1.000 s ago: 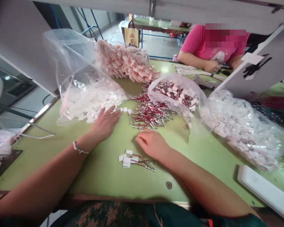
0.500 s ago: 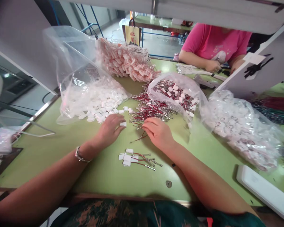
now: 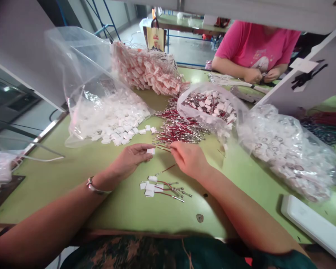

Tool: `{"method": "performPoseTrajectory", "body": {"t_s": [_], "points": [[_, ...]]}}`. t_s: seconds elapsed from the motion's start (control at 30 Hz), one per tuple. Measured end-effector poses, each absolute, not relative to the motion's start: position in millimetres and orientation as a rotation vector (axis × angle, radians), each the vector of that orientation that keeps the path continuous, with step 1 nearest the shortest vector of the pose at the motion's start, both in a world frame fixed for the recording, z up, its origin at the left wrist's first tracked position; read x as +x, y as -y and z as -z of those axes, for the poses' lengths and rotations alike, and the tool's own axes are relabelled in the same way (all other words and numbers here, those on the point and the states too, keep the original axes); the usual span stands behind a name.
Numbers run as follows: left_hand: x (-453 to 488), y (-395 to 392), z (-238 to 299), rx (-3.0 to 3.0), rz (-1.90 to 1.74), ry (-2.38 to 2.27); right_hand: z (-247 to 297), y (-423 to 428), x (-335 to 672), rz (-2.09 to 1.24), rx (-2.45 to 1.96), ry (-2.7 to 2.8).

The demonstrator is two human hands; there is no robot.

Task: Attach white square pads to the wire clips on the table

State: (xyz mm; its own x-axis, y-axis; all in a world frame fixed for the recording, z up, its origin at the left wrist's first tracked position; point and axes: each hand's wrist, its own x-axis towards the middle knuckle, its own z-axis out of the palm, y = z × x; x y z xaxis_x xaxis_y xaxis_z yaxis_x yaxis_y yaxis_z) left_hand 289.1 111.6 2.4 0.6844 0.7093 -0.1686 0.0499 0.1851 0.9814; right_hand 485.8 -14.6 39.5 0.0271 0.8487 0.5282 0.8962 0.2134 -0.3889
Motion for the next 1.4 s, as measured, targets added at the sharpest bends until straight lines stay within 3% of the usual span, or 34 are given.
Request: {"method": "performPoseTrajectory", "body": {"t_s": [0.1, 0.53, 0.9, 1.13, 1.4], "points": [[289, -111, -3, 1.314, -0.504, -0.678, -34, 15, 476, 0.084, -1.61, 1.995], [284, -114, -3, 1.291, -0.304, -0.63, -32, 18, 473, 0.069, -1.66, 1.927], [287, -108, -17, 1.068, -0.307, -0.57, -31, 20, 474, 0.266, -1.595, 1.997], [284, -113, -6, 1.37, -0.196, -0.635, -36, 24, 466, 0.617, -1.599, 2.223], [287, -104, -7, 1.525, -0.182, -0.619, -31, 25, 457, 0.189, -1.704, 2.208]]}}
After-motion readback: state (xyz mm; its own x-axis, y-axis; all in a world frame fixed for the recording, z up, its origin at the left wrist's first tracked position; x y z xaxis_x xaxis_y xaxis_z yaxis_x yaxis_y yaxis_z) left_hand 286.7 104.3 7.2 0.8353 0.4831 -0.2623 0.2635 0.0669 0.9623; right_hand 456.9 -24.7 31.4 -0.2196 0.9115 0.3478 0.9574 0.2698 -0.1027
